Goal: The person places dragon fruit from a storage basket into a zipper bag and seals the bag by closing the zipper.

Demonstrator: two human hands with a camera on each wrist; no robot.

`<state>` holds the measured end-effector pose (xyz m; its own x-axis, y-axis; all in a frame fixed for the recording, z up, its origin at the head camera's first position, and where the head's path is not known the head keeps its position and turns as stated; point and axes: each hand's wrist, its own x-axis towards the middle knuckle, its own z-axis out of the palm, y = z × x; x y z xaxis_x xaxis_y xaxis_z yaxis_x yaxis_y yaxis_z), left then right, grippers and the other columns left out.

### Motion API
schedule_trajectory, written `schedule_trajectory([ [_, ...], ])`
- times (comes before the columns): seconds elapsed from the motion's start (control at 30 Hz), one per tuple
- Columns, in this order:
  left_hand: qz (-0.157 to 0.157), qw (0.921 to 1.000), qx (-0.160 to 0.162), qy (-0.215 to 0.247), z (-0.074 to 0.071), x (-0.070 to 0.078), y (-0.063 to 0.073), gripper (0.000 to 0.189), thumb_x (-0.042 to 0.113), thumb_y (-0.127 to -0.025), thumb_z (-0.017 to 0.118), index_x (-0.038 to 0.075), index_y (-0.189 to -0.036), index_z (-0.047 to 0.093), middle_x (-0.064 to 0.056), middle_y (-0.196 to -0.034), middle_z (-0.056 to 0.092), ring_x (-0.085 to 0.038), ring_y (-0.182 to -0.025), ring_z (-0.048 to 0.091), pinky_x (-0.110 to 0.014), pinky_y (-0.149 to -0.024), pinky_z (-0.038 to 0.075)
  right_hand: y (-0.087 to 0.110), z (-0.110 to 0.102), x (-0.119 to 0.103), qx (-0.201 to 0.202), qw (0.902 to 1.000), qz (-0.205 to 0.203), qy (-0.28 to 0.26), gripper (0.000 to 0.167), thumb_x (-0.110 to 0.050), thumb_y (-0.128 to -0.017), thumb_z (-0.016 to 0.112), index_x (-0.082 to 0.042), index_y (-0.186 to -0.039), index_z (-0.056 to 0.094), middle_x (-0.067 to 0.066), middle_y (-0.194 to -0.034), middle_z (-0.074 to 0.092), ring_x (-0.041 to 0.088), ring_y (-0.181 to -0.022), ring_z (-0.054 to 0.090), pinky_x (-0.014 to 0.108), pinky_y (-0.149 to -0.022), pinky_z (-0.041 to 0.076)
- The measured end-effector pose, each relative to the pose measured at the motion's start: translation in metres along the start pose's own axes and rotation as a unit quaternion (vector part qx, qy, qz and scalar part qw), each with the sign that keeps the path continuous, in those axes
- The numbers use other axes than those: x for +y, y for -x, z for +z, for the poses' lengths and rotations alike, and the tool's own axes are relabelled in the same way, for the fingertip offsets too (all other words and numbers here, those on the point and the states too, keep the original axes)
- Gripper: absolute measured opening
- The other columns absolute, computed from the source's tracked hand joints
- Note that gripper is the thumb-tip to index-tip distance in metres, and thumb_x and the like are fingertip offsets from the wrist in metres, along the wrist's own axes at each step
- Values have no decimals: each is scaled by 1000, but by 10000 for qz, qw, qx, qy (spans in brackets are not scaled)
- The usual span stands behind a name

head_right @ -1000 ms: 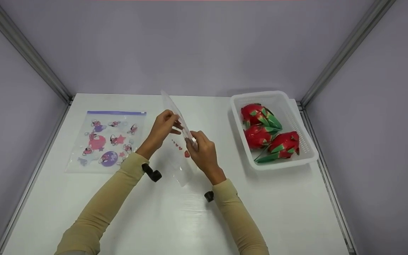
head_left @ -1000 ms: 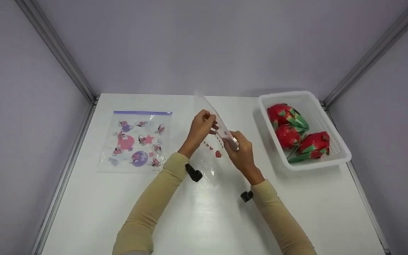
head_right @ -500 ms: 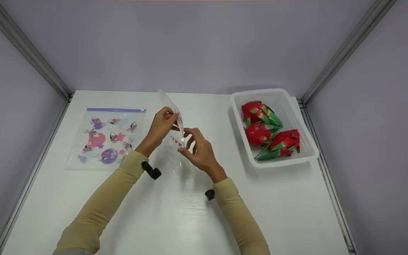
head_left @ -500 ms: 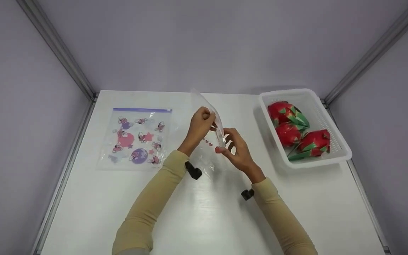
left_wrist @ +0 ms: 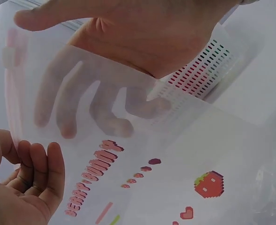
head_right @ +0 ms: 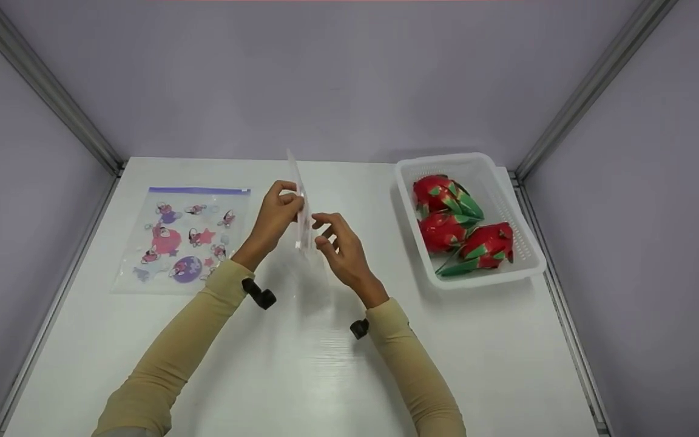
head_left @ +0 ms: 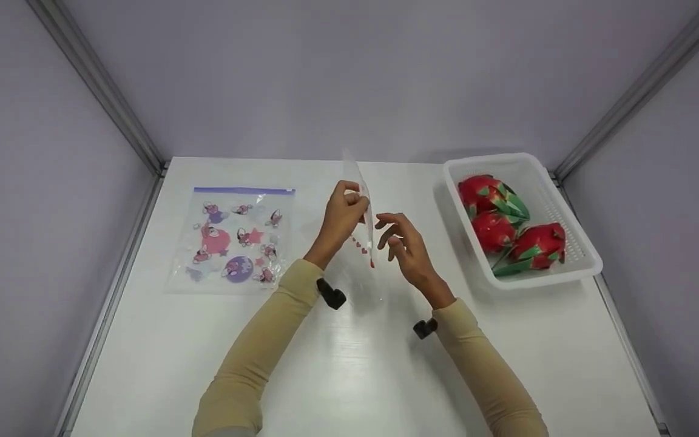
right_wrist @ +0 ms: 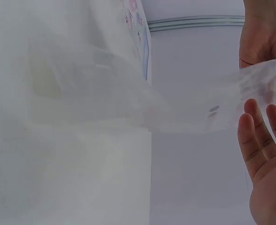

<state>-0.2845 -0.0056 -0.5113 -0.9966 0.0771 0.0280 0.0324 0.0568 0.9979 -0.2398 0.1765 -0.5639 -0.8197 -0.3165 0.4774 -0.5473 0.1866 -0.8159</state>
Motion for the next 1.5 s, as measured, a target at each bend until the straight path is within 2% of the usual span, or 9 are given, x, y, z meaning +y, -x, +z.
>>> schedule_trajectory([
  [0.1, 56, 9998, 2, -179, 0, -1, 1, 27, 14, -102, 57, 5, -128, 54, 1, -79, 64, -11, -67, 56, -22, -62, 48, -4, -1, -4, 102, 9998, 188, 52, 86, -74, -101, 42, -1, -144, 56, 21, -121, 63, 17, -80, 67, 42, -51, 55],
  [0.27, 170, 9996, -58, -215, 1, -2, 2, 19, 15, -104, 56, 8, -121, 55, 4, -72, 54, -10, -62, 45, -25, -55, 35, -14, -2, -8, 247, 9987, 449, -25, 81, -72, -100, 47, -4, -145, 56, 24, -125, 62, 31, -82, 67, 38, -52, 55],
  [0.37, 212, 9994, -194, -193, 2, -1, 2, 16, 17, -107, 55, 10, -121, 54, 2, -77, 58, -11, -65, 49, -25, -56, 38, -19, -2, -10, 286, 9980, 543, -137, 82, -71, -99, 48, -2, -145, 56, 24, -126, 62, 30, -84, 67, 41, -52, 56],
  [0.6, 429, 9975, -557, -36, 3, -4, 1, 21, 24, -112, 55, 8, -124, 53, -1, -89, 68, -16, -80, 59, -27, -71, 48, -23, -2, -9, 306, 9964, 756, -221, 86, -73, -96, 51, -2, -144, 56, 20, -128, 61, 22, -91, 69, 35, -55, 58],
  [0.8, 672, 9948, -771, 18, 4, -5, 1, 21, 27, -111, 60, 8, -119, 56, -2, -81, 61, -22, -77, 52, -27, -69, 43, -25, -2, -8, 367, 9947, 907, -330, 81, -70, -97, 51, -3, -141, 55, 19, -131, 59, 17, -94, 67, 34, -58, 61],
  [0.9, 765, 9932, -875, -25, 4, -6, 1, 18, 27, -110, 61, 10, -117, 58, -4, -85, 64, -25, -80, 57, -27, -68, 45, -27, -2, -9, 384, 9937, 959, -438, 75, -66, -101, 51, -2, -141, 54, 22, -132, 59, 19, -95, 67, 33, -59, 63],
  [1.17, 930, 9901, -890, -561, 4, -4, 3, 19, 31, -109, 64, 13, -115, 63, -5, -116, 67, -19, -106, 65, -32, -88, 57, -32, 0, -12, 613, 9869, 1336, -658, 34, -26, -113, 55, -2, -136, 52, 17, -128, 58, 24, -97, 69, 38, -61, 65],
  [1.3, 830, 9909, -777, -715, 4, -2, 3, 18, 28, -108, 66, 11, -115, 64, -7, -120, 67, -20, -111, 66, -33, -92, 58, -34, 0, -12, 768, 9843, 1446, -662, 28, -19, -112, 57, -1, -133, 54, 17, -125, 61, 22, -94, 69, 32, -59, 63],
  [1.5, 620, 9928, -689, -763, 4, -3, 5, 18, 26, -107, 66, 10, -115, 64, -8, -120, 68, -21, -112, 67, -33, -91, 61, -35, -2, -10, 1114, 9824, 1489, -193, 21, -6, -106, 56, 0, -126, 61, 17, -114, 70, 21, -85, 71, 24, -55, 58],
])
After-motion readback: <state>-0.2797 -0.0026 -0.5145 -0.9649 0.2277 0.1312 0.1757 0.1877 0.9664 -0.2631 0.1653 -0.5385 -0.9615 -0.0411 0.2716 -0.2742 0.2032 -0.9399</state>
